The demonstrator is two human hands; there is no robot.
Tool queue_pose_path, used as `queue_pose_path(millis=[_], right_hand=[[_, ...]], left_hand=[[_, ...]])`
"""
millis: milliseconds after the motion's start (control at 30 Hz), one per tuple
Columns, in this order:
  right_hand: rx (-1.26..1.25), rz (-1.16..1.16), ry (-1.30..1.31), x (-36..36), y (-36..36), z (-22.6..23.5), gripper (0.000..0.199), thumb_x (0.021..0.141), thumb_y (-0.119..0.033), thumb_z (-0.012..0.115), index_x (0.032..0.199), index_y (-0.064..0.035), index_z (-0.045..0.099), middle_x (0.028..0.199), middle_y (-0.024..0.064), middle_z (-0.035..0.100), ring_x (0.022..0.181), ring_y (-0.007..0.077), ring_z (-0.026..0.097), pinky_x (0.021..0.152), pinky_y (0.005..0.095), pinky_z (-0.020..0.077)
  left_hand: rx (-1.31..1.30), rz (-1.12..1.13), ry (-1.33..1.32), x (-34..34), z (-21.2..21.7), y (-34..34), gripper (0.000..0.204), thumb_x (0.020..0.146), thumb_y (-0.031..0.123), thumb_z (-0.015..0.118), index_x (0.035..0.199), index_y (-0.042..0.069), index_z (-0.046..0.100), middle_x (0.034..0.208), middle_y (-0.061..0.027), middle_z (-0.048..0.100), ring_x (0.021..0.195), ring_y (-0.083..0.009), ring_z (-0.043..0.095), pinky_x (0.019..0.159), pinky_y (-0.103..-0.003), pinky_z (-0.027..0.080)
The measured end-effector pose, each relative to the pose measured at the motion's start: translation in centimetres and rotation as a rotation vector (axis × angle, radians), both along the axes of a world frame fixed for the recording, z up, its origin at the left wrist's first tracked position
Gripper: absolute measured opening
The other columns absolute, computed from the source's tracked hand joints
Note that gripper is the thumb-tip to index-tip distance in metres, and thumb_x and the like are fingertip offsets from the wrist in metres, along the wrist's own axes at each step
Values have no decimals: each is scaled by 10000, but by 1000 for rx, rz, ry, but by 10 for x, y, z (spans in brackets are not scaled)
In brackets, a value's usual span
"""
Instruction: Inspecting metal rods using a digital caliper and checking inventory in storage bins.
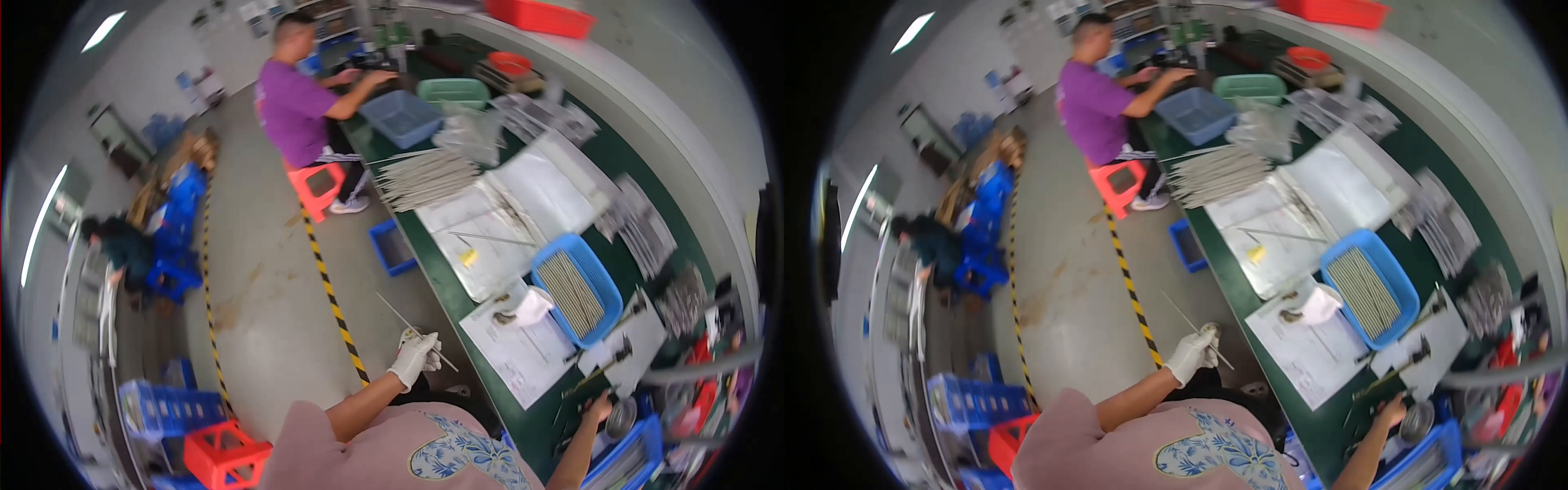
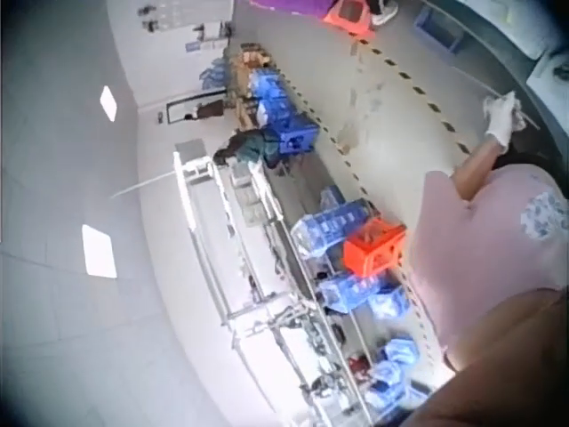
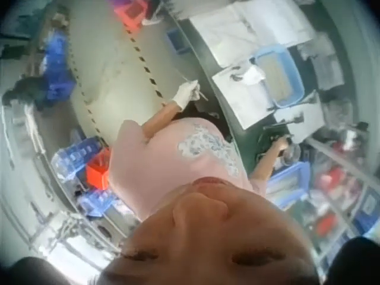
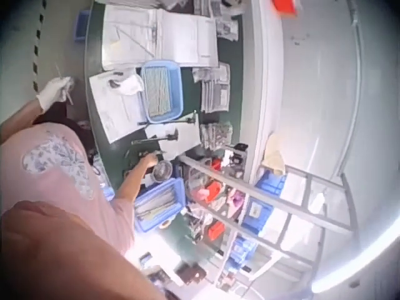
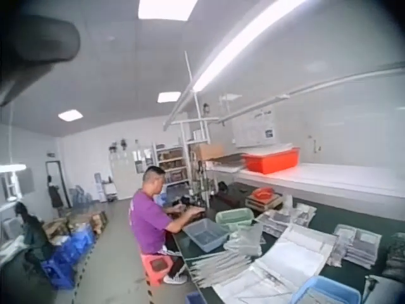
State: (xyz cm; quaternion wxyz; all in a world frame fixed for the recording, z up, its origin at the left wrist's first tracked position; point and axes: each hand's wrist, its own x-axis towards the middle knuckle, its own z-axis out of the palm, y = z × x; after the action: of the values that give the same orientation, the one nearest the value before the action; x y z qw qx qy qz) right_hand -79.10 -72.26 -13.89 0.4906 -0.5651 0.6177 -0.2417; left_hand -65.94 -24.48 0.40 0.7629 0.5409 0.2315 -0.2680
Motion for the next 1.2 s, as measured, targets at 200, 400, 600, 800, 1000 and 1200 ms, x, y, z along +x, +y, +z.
queue_pose_path(millis=[200,400,600,800,1000,1200], right_hand=[[-383,128,624,32,9,37,436,825,-343,515,792,83,599,713,187,608,627,293,583,589,380,492],[-673,166,554,65,25,43,300,801,-275,530,812,14,605,764,150,595,699,296,564,620,401,474],[-994,109,480,105,63,48,155,772,-194,548,835,-68,612,825,107,580,785,301,541,656,426,454],[-716,920,-253,226,244,88,234,857,-139,462,1008,18,548,898,120,584,804,171,555,673,274,458],[-402,2119,-411,287,489,165,289,870,-265,397,883,-47,586,691,120,574,633,229,572,573,310,439],[-141,2609,-393,328,553,183,226,863,-196,425,756,-41,550,596,76,512,550,186,517,524,302,406]], left_hand=[[-29,231,27,-11,-7,32,299,843,383,489,750,105,545,538,11,549,442,-101,540,417,-205,415],[-10,236,-1,24,11,45,287,853,367,474,752,104,532,537,29,524,444,-89,533,413,-185,413],[-28,236,-100,71,33,81,290,847,367,488,770,91,539,573,19,527,489,-86,530,493,-195,415],[82,195,-277,102,33,133,260,850,310,497,788,62,546,604,5,531,541,-79,522,524,-202,390],[144,222,-426,116,40,182,230,848,248,505,840,24,559,663,-26,555,602,-92,540,561,-221,423],[171,530,-399,98,44,237,261,853,236,494,853,-16,557,627,-51,545,583,-119,545,559,-238,446]])
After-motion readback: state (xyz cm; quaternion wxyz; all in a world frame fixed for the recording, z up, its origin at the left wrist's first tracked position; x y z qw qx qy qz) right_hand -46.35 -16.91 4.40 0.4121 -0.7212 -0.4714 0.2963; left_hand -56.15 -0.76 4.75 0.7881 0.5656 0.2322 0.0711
